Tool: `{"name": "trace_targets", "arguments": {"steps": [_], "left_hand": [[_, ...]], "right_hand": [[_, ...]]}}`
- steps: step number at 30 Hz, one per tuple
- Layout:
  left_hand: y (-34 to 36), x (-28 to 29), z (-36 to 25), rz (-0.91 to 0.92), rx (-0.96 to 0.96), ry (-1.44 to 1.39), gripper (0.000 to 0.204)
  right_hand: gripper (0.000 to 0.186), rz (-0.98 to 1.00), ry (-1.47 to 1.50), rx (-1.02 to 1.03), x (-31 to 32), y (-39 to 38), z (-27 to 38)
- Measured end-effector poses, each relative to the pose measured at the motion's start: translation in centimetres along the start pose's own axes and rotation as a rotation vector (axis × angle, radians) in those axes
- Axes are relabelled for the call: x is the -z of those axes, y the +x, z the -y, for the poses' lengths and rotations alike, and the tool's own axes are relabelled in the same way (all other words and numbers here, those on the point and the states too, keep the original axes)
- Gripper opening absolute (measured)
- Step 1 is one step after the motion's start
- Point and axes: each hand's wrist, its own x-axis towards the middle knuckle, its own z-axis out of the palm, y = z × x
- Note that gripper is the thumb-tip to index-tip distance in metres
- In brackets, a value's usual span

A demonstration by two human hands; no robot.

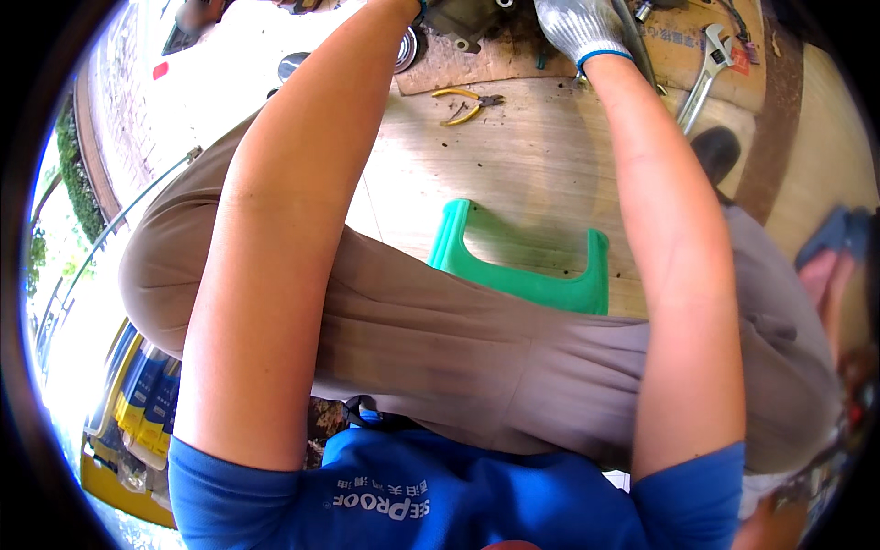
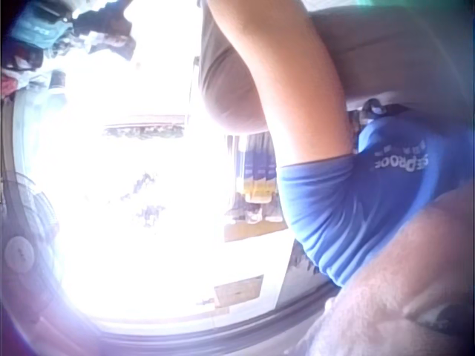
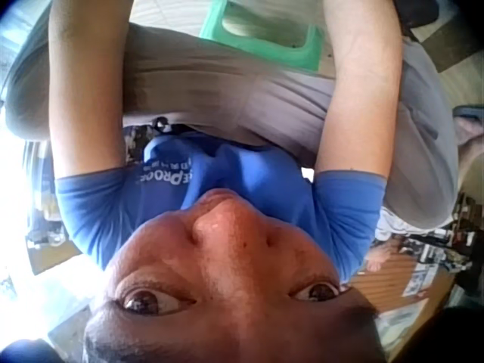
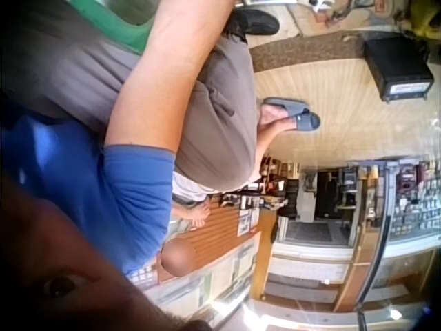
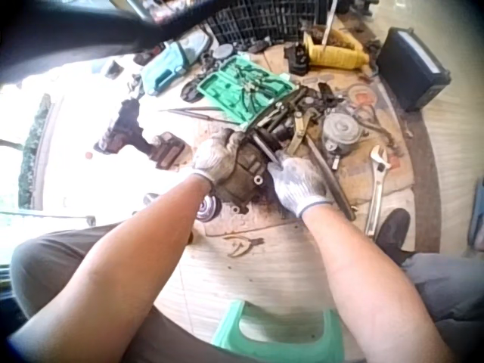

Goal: The person sits on a small stool and uses a wrench and pliers to disassemble and adjust a mechanical part, likely a compressor. They remove a bolt and a spring, manipulate internal components, and inspect the assembly throughout the process.

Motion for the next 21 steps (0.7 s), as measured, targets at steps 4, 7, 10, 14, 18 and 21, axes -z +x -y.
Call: {"name": "trace_targets", "arguments": {"steps": [4,7,10,14,18,21], "left_hand": [[0.5,-0.4,0.7,-0.041,-0.025,0.011,0.047],[-0.1,0.3,0.6,-0.009,-0.023,-0.036,0.047],[0.2,0.3,0.9,-0.061,-0.076,-0.039,0.048],[0.3,0.5,0.3,0.003,-0.006,-0.043,0.049],[-0.4,1.2,-0.8,0.005,-0.037,-0.052,0.055],[-0.2,1.6,-1.8,0.073,-0.002,-0.004,0.060]], "right_hand": [[0.038,0.036,0.105,0.063,0.7,0.3,-0.6],[0.039,0.080,0.032,0.000,2.3,-0.7,-1.0],[0.040,-0.086,0.252,-0.075,0.7,-0.3,-5.0],[0.034,-0.097,0.599,-0.292,-2.0,2.3,-8.2],[0.023,-0.044,0.788,-0.352,-4.4,6.2,-7.8],[0.021,0.102,1.480,-0.641,-4.7,7.2,-5.4]]}}
